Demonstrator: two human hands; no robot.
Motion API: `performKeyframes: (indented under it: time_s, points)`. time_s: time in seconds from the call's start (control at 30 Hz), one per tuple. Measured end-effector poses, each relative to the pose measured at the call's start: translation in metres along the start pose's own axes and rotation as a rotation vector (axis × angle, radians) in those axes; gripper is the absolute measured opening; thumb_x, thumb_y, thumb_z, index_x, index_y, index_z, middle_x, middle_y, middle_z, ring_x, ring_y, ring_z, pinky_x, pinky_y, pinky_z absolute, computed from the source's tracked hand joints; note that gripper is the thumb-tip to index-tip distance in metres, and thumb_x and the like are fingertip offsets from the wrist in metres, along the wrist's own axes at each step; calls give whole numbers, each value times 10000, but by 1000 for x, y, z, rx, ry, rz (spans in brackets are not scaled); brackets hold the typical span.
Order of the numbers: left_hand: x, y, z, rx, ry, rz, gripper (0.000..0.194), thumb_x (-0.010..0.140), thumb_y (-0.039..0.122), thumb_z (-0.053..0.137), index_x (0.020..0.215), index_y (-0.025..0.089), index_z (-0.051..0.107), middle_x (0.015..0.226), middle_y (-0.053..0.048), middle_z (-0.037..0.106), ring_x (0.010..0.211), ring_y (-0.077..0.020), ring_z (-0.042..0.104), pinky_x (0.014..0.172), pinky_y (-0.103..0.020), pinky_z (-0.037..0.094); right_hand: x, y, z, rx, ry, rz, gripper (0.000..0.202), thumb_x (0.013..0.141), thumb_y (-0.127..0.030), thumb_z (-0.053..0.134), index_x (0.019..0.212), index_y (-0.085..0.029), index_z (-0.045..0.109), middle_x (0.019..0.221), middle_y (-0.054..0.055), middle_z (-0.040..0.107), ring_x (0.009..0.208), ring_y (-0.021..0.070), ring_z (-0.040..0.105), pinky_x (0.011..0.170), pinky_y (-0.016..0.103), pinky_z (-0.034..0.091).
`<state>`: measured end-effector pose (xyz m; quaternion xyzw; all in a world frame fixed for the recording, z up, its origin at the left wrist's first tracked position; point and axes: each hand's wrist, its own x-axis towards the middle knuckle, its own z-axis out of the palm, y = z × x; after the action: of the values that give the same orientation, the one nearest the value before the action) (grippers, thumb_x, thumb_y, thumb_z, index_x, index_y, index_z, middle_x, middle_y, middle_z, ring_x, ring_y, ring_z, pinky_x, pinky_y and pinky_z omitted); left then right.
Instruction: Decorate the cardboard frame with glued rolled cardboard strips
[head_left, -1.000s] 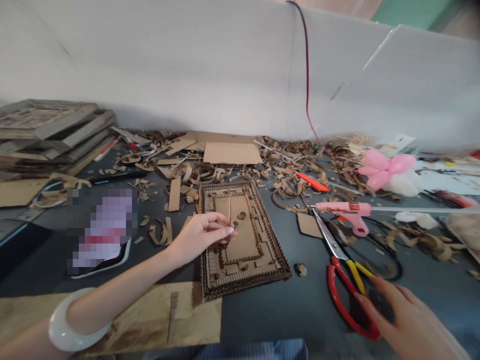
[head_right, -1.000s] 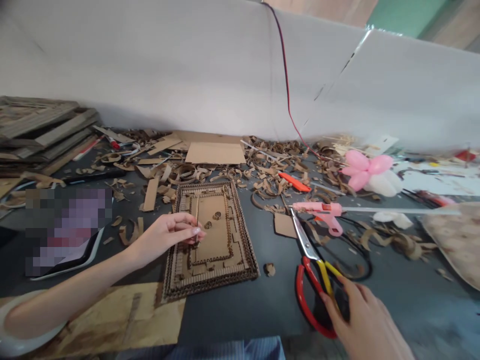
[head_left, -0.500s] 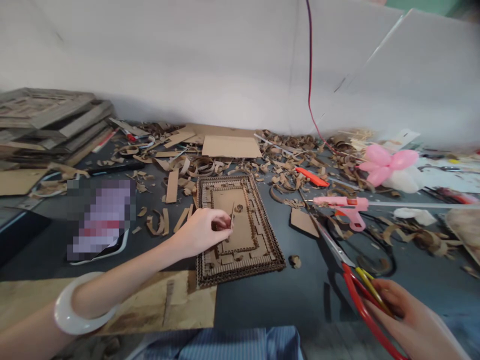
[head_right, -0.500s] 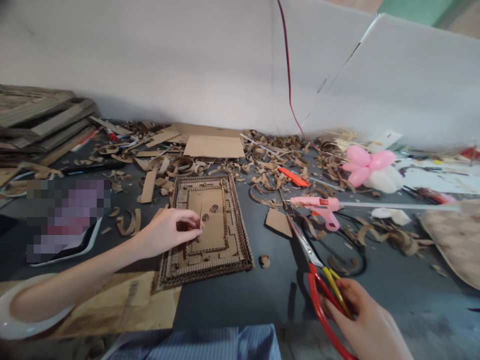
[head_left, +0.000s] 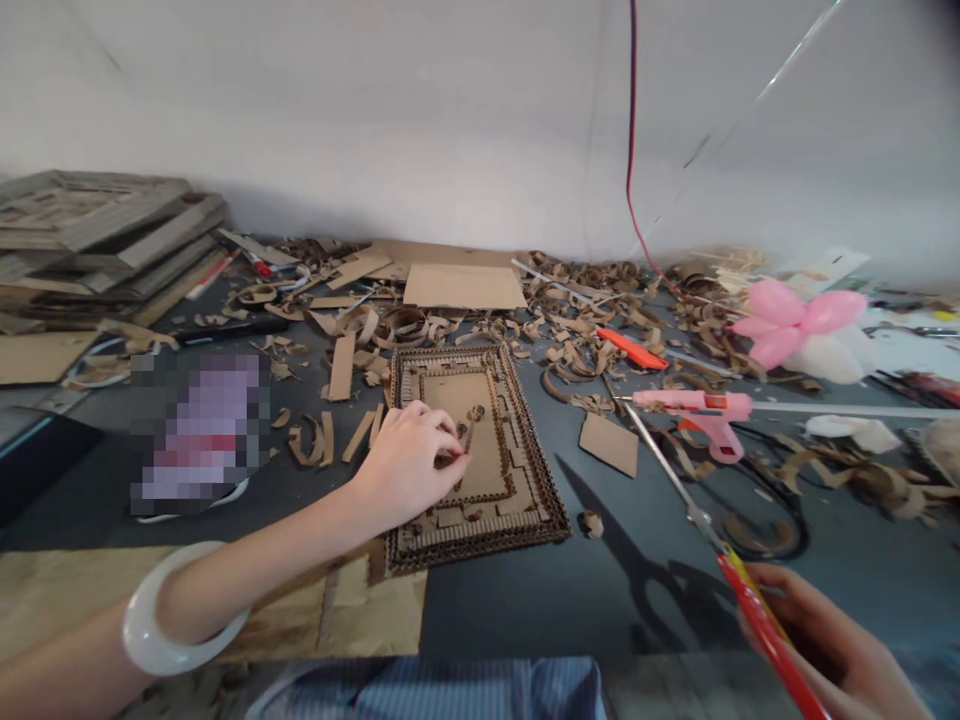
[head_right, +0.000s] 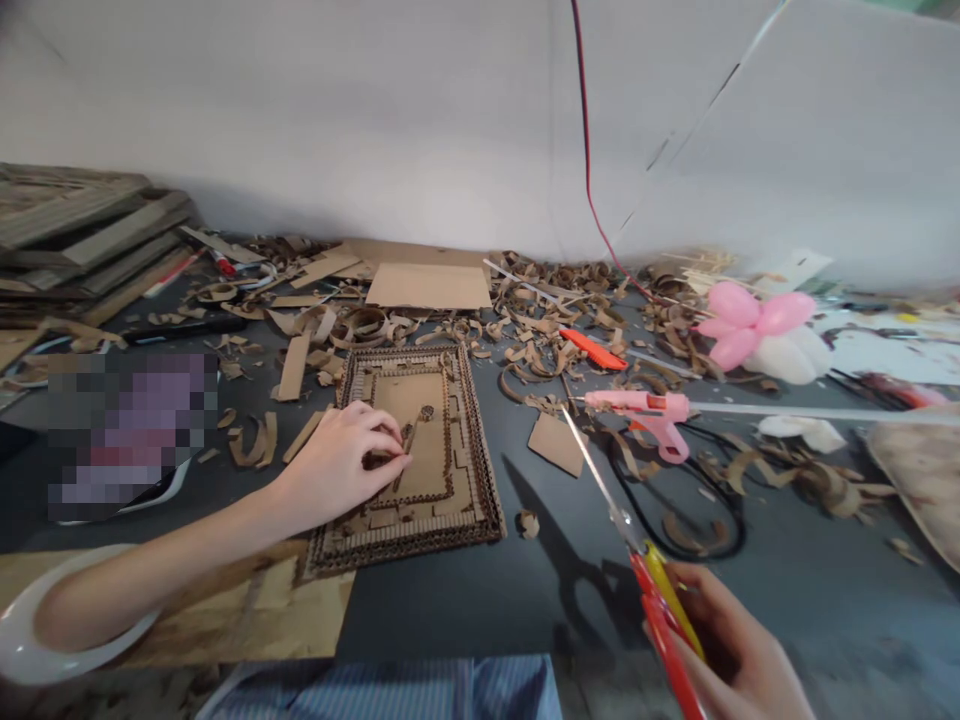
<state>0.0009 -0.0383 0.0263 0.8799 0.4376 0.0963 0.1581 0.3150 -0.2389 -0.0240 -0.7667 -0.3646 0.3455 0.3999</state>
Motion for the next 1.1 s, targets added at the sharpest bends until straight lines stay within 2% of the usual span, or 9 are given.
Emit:
performKeyframes:
  time_s: [0.17, 0.3, 0.43, 0.57, 0.67, 0.77, 0.87, 1.1]
  points:
    - [-6, 3, 4, 74, 52, 72, 212, 784, 227, 511, 649, 174, 666, 849, -49, 628, 878, -227, 484, 756, -381, 346, 3, -30, 21, 3, -19, 60, 418, 468, -439, 719, 801, -198, 641, 785, 74, 707, 739, 264, 668, 575, 241, 550]
    - [-7, 3, 6, 137, 57, 126, 213, 773, 197, 487, 630, 159, 641, 852, -62, 600, 900, -235, 470, 755, -379, 353, 2, -40, 27, 47, 8, 73, 408, 453, -424, 719, 784, -201, 634, 790, 72, 712, 664, 233, 670, 476, 203, 523]
    - [-4, 2, 8, 128, 43, 115, 217, 768, 189, 471, 603, 151, 607, 825, -57, 578, 866, -222, 470, 731, -366, 361, 2, -36, 26, 37, 10, 44, 403, 447, -385, 726, 797, -208, 632, 823, 66, 714, 655, 219, 669, 455, 191, 509]
    - [-3, 1, 9, 92, 106, 99, 227, 801, 195, 457, 630, 142, 597, 910, -54, 586, 892, -211, 481, 751, -364, 358, 5, -30, 25, -15, -29, -9, 421, 454, -340, 724, 847, -217, 640, 883, 54, 710, 708, 230, 673, 526, 208, 532]
    - [-2, 0, 10, 82, 122, 93, 247, 815, 197, 454, 626, 144, 605, 953, -51, 598, 917, -214, 486, 762, -369, 355, 8, -32, 24, -74, -85, -76, 337, 482, -355, 707, 785, -217, 655, 790, 40, 713, 667, 237, 668, 548, 233, 541]
    - [-1, 1, 12, 88, 108, 94, 279, 817, 198, 454, 588, 146, 606, 956, -51, 606, 931, -224, 484, 760, -378, 353, 10, -33, 21, -154, -198, -123, 254, 536, -364, 682, 746, -227, 646, 626, 9, 674, 599, 220, 651, 495, 219, 523]
    - [0, 2, 14, 121, 102, 98, 290, 812, 193, 450, 578, 148, 615, 905, -60, 594, 902, -227, 474, 738, -377, 359, 11, -30, 18, -207, -243, -144, 240, 575, -369, 660, 768, -230, 631, 554, -8, 632, 572, 210, 636, 450, 205, 498]
    - [1, 1, 13, 131, 103, 96, 322, 823, 235, 455, 543, 142, 582, 774, -60, 537, 774, -196, 439, 673, -339, 355, 11, -25, 19, -219, -256, -158, 246, 604, -359, 646, 805, -216, 634, 652, 7, 669, 589, 200, 636, 507, 216, 517]
